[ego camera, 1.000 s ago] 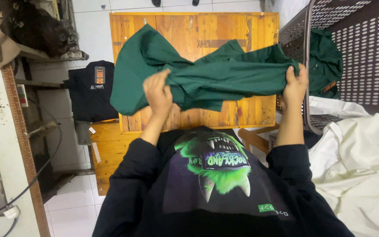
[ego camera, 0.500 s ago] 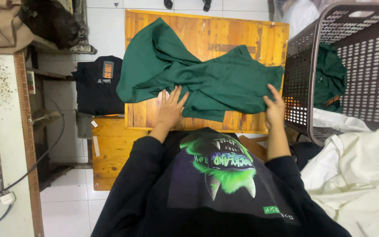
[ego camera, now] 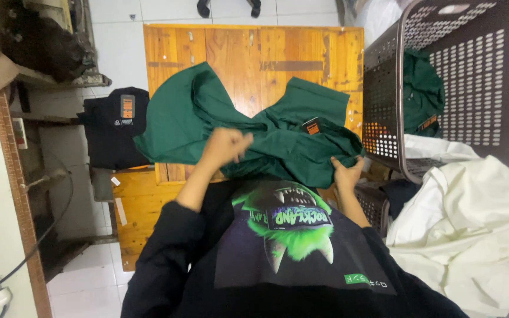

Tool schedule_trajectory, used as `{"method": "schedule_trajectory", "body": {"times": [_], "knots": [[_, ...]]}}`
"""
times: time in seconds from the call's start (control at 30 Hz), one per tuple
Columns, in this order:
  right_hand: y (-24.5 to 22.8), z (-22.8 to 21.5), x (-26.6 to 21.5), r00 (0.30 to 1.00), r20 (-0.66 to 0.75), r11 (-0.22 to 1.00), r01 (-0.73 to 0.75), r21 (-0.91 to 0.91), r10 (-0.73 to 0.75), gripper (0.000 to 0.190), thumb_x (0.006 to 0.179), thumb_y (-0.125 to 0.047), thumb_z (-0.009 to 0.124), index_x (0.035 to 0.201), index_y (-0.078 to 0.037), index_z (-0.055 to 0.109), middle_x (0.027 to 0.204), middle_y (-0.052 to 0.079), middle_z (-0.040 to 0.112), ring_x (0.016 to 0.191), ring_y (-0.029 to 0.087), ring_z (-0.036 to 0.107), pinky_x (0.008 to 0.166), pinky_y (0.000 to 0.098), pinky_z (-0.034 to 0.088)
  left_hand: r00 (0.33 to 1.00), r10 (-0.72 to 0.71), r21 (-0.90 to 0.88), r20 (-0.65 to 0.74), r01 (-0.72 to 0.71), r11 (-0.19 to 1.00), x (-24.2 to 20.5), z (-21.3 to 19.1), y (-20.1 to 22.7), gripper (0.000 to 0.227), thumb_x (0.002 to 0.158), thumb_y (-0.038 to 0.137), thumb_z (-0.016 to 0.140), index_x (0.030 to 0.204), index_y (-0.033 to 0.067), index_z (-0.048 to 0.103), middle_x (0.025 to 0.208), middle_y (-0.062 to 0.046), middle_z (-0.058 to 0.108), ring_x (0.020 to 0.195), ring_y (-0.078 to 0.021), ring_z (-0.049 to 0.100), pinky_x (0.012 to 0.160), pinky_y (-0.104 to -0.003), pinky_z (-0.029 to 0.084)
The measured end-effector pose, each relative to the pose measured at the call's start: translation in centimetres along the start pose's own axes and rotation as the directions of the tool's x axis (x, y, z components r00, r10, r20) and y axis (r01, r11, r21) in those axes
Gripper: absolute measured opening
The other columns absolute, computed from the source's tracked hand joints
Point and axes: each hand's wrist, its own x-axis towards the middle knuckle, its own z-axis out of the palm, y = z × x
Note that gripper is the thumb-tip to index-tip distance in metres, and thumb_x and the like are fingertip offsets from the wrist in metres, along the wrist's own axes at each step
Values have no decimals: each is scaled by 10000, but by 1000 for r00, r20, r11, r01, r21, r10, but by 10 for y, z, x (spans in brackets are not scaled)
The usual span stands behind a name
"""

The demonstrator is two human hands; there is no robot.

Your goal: Folding a green long-sleeved shirt on a wooden table.

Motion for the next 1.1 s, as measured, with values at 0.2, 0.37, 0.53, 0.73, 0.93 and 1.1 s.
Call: {"method": "schedule_trajectory", "body": {"times": [0.2,0.37,0.53,0.73,0.93,1.1], "knots": [[-64,-6,-53,978,122,896,-205,393,170,618,645,-222,805,1132,-12,488,1001,209,553,914,302,563,661,426,464,938,293,608,-186,-125,784,84,43,-41,572,755,313,643,1223,43,456,1220,-202,460,1134,-322,437,942,-424,310],[-98,-31,-39,953,285,867,-228,443,105,407,818,-319,634,1127,-78,523,1008,163,577,929,261,582,754,430,468,972,20,706,235,-184,684,71,61,-35,764,695,148,642,1329,69,222,1134,-183,500,1050,-354,476,892,-417,381],[-125,-51,-11,911,358,840,-23,542,-206,374,932,-331,483,1249,-143,418,1206,154,477,1104,291,469,899,489,408,967,-150,442,207,45,896,61,54,-58,446,684,243,584,1114,136,539,973,-162,611,963,-353,564,801,-422,428],[-149,-81,26,836,425,843,80,532,-348,203,879,-294,557,1019,-153,598,881,68,628,780,178,640,709,317,540,897,-294,-438,-328,131,889,36,-31,-50,460,757,330,713,1062,15,574,1090,-228,534,1096,-354,464,906,-416,370],[-147,-112,97,778,388,866,478,143,-494,64,943,-171,597,905,-123,614,679,-17,516,620,84,483,602,238,428,631,-152,-497,-761,-416,762,2,-108,-89,209,887,180,565,1091,154,534,1012,-9,548,946,-150,553,826,-300,491],[-185,-119,83,658,278,661,744,-98,-700,54,893,-88,598,941,-84,622,801,-45,513,753,103,451,670,244,353,674,-90,-504,-733,-451,736,-18,-112,-91,266,734,19,573,970,125,511,994,2,491,936,-116,467,876,-220,353]]}}
